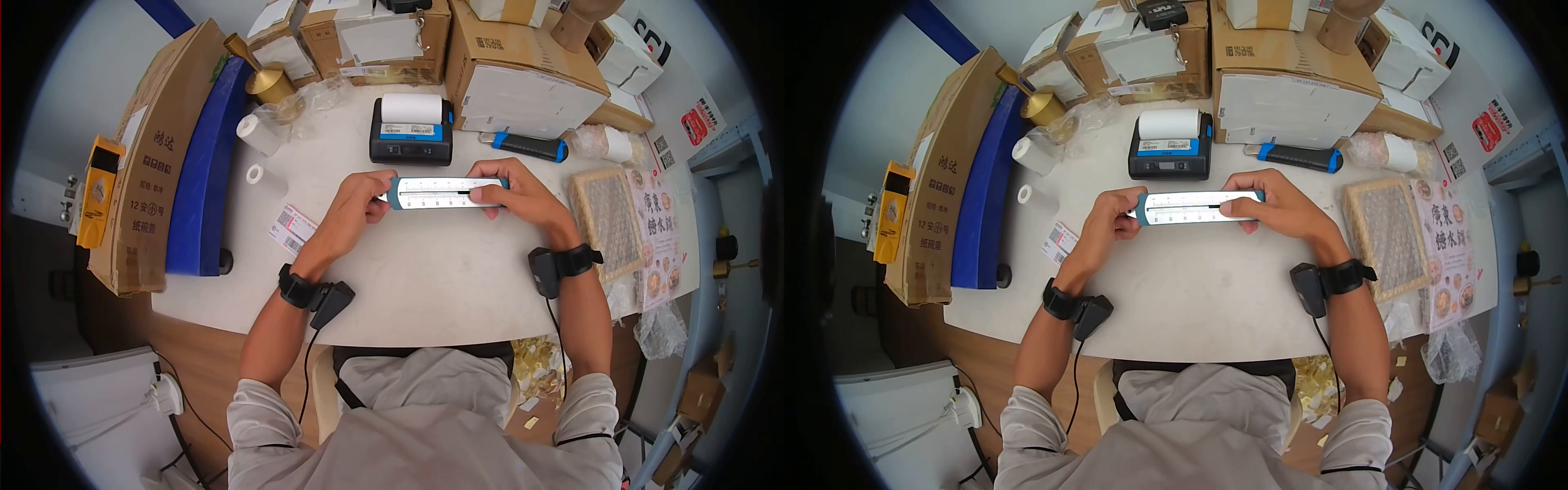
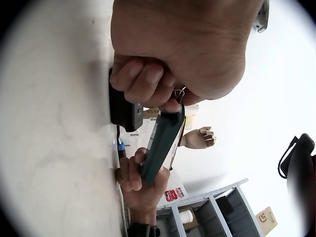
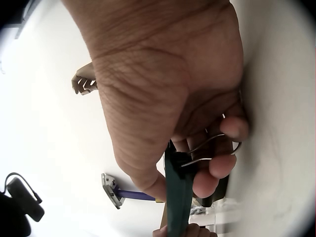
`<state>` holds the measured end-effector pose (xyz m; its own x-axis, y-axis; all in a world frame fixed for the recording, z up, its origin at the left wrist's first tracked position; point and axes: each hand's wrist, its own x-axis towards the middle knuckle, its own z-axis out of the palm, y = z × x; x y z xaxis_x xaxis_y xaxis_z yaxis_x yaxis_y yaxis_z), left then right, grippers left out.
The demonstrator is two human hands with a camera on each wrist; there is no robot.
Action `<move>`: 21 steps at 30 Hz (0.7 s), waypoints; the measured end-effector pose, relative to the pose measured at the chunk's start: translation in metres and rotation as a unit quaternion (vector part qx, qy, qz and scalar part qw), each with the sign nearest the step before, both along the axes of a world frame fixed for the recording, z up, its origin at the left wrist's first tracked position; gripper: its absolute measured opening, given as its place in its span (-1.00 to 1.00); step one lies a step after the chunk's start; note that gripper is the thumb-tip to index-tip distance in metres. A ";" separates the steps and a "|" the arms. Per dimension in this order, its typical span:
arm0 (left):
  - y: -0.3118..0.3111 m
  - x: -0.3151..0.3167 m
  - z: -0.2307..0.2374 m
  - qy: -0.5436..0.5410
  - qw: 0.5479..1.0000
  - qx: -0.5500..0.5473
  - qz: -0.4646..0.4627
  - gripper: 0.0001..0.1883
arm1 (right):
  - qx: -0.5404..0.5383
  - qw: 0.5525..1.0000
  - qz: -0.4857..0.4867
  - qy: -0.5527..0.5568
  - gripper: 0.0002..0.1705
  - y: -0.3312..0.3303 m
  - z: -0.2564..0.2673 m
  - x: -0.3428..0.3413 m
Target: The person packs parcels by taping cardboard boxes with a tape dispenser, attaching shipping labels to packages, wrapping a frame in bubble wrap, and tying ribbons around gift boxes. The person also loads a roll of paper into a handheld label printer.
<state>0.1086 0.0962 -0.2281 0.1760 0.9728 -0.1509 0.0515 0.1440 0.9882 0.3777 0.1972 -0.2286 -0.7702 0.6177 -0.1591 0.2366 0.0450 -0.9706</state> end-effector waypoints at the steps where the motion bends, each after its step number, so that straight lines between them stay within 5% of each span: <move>1: 0.000 0.000 0.001 0.000 1.000 0.000 0.000 -0.74 | 0.000 1.000 0.000 0.000 -0.76 0.000 0.000 0.001; 21: -0.001 0.001 0.003 -0.018 0.999 0.040 -0.009 -0.65 | -0.049 0.998 0.045 -0.014 -0.65 0.000 0.007 0.005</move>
